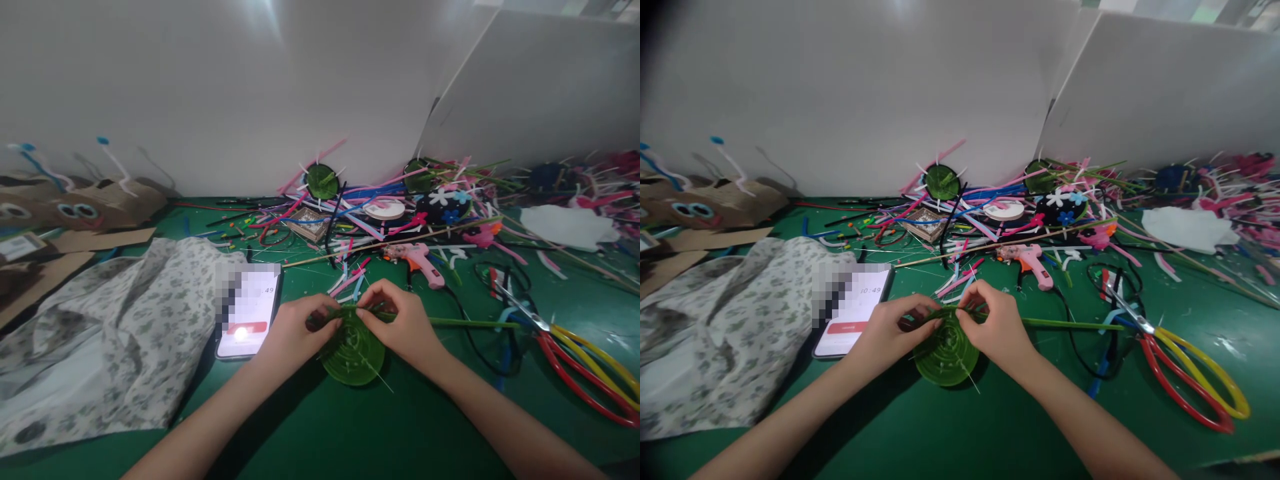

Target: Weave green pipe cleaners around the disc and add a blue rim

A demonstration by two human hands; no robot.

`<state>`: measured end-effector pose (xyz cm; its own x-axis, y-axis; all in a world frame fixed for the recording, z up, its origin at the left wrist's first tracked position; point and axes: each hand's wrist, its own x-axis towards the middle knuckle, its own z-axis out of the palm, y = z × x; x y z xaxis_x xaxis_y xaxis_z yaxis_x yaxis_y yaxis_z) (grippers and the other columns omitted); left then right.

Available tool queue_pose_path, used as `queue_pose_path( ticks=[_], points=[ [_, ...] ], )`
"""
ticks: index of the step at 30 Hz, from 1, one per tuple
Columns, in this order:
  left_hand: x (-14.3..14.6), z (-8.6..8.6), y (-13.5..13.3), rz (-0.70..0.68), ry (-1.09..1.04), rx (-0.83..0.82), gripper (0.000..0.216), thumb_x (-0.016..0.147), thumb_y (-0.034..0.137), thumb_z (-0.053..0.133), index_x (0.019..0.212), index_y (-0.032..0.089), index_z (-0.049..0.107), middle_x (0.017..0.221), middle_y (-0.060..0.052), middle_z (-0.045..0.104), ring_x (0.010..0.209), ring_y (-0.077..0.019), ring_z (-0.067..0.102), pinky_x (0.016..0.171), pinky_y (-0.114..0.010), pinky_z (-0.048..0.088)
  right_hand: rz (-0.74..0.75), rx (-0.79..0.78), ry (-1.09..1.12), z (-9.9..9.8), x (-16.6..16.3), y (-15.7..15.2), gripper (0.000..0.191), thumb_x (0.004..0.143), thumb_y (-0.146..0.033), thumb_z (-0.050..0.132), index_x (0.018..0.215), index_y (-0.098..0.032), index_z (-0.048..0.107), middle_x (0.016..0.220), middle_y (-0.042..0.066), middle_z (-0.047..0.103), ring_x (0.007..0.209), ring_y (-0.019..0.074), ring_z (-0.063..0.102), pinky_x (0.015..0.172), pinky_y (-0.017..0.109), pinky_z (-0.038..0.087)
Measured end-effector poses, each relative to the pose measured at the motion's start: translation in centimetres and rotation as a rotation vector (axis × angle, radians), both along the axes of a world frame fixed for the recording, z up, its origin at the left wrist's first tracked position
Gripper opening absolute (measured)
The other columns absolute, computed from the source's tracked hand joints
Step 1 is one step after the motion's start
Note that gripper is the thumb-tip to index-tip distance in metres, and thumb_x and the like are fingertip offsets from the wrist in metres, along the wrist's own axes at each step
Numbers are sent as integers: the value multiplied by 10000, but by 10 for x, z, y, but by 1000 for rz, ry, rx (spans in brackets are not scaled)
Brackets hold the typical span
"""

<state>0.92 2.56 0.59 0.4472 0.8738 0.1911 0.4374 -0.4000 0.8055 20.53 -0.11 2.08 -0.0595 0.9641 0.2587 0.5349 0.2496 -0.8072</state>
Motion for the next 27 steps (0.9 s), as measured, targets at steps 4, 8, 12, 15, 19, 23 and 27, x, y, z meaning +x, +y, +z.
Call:
queue_pose_path(
  ticks=[4, 8, 12, 15, 19, 23, 27],
  points=[
    [0, 0, 0, -14, -13, 30, 118, 799, 223, 614, 909, 201, 651, 725, 14, 650, 652, -128, 608, 577, -225, 476, 23, -27, -52, -3, 0, 0, 97, 747, -200, 617, 804, -225, 543, 795, -8, 627, 736, 147, 609, 653, 275, 482],
    [0, -1, -1, -15, -20, 56, 116, 801, 210, 619, 913, 201, 650, 737, 11, 657, 656, -130, 617, 575, -227, 491, 13, -97, 28, -2, -1, 0, 82, 764, -203, 603, 755, -225, 525, 793, 0, 632, 747, 153, 614, 654, 281, 487],
    [-1, -3, -1, -2, -30, 190, 138, 813, 186, 613, 946, 209, 645, 815, -5, 673, 711, -134, 632, 622, -234, 518, -2, -122, 180, 1, -4, -1, 154, 770, -224, 616, 699, -218, 479, 795, 6, 634, 766, 152, 621, 670, 278, 492],
    [-2, -5, -2, -15, 7, 321, 181, 852, 172, 571, 1015, 221, 634, 886, -21, 677, 773, -141, 641, 664, -242, 524, 0, -63, 203, 2, -4, -2, 166, 787, -220, 605, 689, -217, 471, 801, 8, 624, 774, 146, 609, 680, 275, 486],
    [-3, -8, -2, -31, 80, 423, 210, 882, 166, 537, 1061, 230, 628, 906, -28, 681, 802, -151, 648, 671, -250, 521, 4, -33, 178, 0, -4, -2, 183, 789, -205, 598, 678, -217, 452, 812, 9, 618, 784, 146, 600, 676, 273, 481],
    [-3, -10, -1, -36, 74, 434, 197, 882, 171, 547, 1054, 213, 633, 909, -36, 687, 803, -153, 654, 680, -259, 526, -2, -58, 170, 0, -2, 0, 121, 786, -236, 605, 728, -218, 500, 800, 15, 624, 765, 152, 609, 655, 274, 489],
    [-3, -10, 0, -33, 53, 408, 196, 880, 185, 556, 1057, 216, 635, 921, -36, 694, 807, -153, 659, 691, -264, 531, 7, -104, 159, 1, 3, 3, 59, 780, -245, 603, 781, -215, 552, 816, 26, 644, 789, 165, 624, 645, 276, 490]
  ],
)
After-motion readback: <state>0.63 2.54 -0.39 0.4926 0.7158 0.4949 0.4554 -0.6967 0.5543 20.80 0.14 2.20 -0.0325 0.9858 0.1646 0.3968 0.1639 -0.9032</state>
